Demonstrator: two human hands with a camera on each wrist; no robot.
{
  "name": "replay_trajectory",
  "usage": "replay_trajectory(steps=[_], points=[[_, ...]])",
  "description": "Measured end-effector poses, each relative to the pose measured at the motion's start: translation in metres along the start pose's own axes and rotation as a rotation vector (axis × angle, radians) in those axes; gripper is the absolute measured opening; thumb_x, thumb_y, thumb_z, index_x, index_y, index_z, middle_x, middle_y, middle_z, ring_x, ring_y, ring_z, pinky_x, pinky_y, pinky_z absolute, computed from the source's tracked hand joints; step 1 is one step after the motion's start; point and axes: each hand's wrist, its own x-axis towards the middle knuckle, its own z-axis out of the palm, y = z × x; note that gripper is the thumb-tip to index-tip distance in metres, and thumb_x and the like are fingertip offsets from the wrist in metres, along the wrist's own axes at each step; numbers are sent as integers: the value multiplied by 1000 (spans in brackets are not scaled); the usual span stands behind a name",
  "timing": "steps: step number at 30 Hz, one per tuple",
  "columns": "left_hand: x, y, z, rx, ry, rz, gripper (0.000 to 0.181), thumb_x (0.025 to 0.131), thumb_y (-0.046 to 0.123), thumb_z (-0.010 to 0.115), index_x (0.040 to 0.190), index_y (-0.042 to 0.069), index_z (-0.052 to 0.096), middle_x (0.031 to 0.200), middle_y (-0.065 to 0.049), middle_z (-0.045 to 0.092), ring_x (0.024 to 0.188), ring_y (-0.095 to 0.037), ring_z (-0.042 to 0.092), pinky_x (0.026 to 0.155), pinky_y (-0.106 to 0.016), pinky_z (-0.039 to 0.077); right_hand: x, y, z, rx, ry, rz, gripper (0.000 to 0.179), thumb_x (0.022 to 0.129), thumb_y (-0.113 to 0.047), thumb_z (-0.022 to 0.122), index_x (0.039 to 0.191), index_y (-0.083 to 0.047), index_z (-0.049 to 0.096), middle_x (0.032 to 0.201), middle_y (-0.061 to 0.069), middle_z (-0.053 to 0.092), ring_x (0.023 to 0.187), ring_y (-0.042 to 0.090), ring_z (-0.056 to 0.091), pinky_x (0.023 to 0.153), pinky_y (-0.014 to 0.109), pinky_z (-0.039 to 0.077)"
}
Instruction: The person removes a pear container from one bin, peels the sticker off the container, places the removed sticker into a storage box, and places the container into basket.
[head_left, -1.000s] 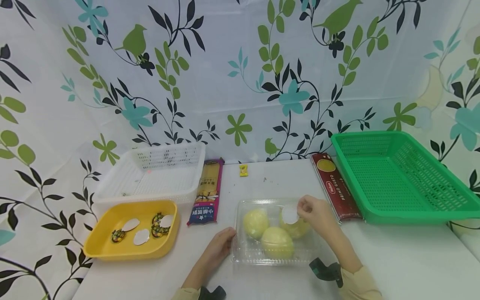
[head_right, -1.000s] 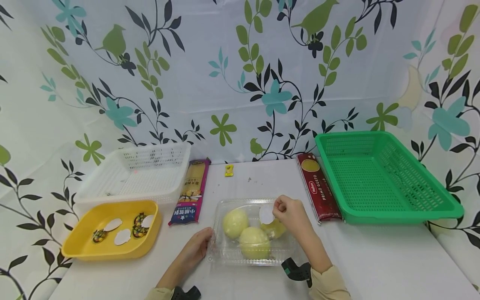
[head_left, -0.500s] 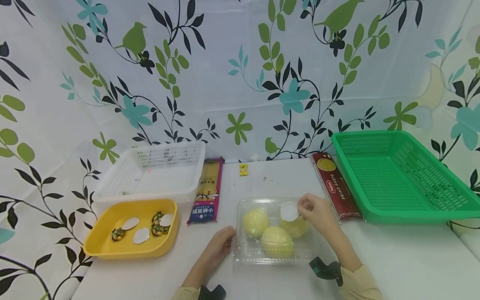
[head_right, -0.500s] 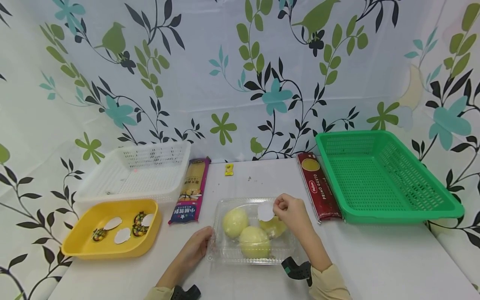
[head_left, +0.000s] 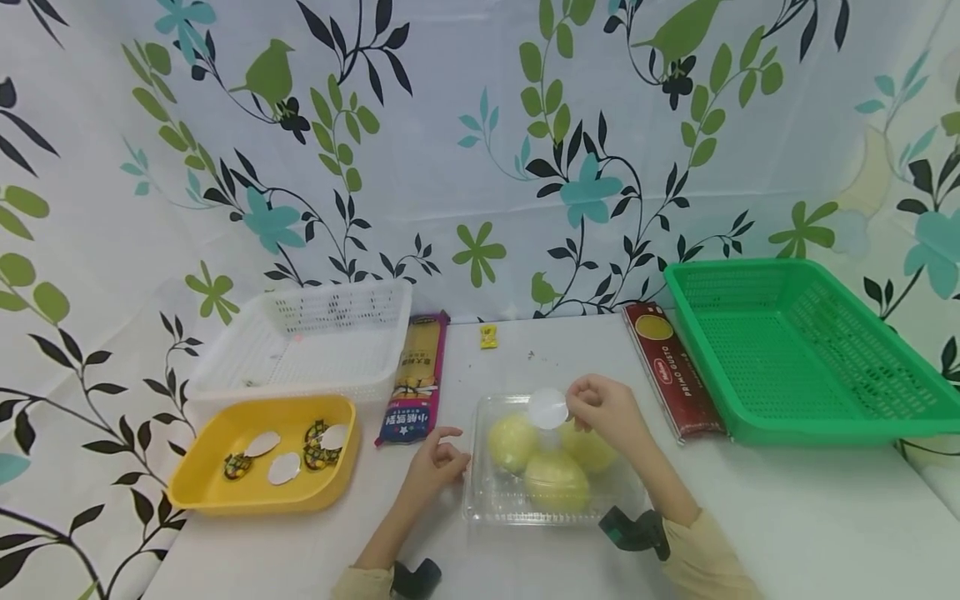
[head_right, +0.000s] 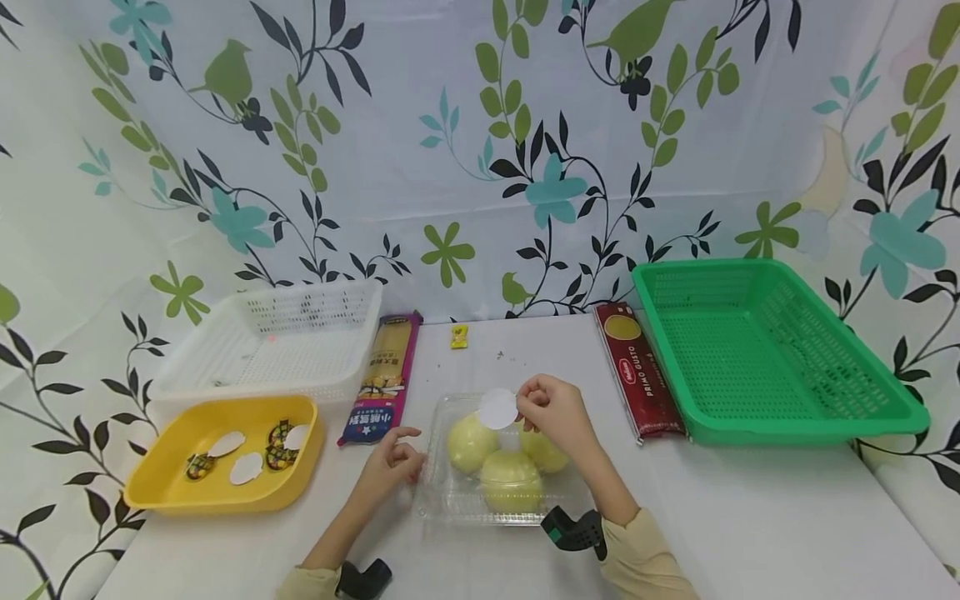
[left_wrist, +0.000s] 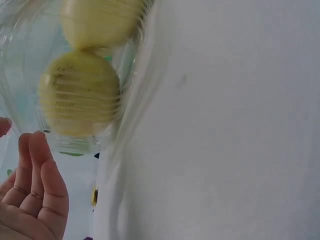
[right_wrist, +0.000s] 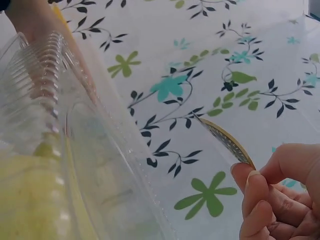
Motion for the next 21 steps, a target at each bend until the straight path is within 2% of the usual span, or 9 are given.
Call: replay_trajectory(steps=[3, 7, 11, 15, 19, 21], points=[[-2, 4, -7, -7, 54, 47, 43, 83, 0, 59, 122, -6, 41, 72, -8, 56, 62, -22, 57, 61, -27, 49, 5, -6, 7, 10, -19, -23, 5, 82, -5, 56, 83, 0, 58, 65, 14, 59, 53, 19, 52, 51, 26, 44], [-5, 0, -21, -20, 187, 141, 39, 82, -3, 60, 119, -5, 46, 70, -9, 56, 58, -19, 56, 56, -25, 48, 13, -11, 18, 44, -54, -33, 5, 83, -3, 55, 83, 1, 58, 64, 12, 60, 52, 18, 51, 51, 26, 44], [-7, -7, -39, -24, 290, 214, 39, 83, -4, 59, 119, -7, 44, 69, -8, 56, 55, -15, 55, 54, -24, 47, 25, -16, 31, 146, -152, 36, 11, 85, -6, 55, 88, 4, 58, 67, 10, 60, 54, 16, 52, 54, 26, 46], [-8, -6, -58, -7, 339, 219, 44, 84, 1, 60, 124, -4, 42, 71, -4, 57, 57, -11, 55, 57, -21, 46, 36, -26, 42, 236, -233, 96, 14, 86, -6, 54, 92, 6, 57, 72, 13, 61, 57, 14, 52, 57, 25, 47], [-17, -2, -76, 31, 401, 210, 45, 83, 2, 61, 124, -3, 42, 73, -4, 59, 57, -11, 56, 58, -20, 47, 40, -35, 54, 292, -282, 75, 14, 86, -4, 53, 93, 8, 56, 73, 13, 60, 57, 14, 53, 57, 24, 47], [-22, -1, -84, 40, 439, 181, 44, 84, 2, 61, 124, -1, 42, 74, -6, 59, 58, -11, 56, 59, -19, 48, 42, -40, 61, 301, -309, 66, 15, 86, -4, 53, 93, 8, 56, 72, 12, 61, 57, 14, 53, 57, 25, 48]])
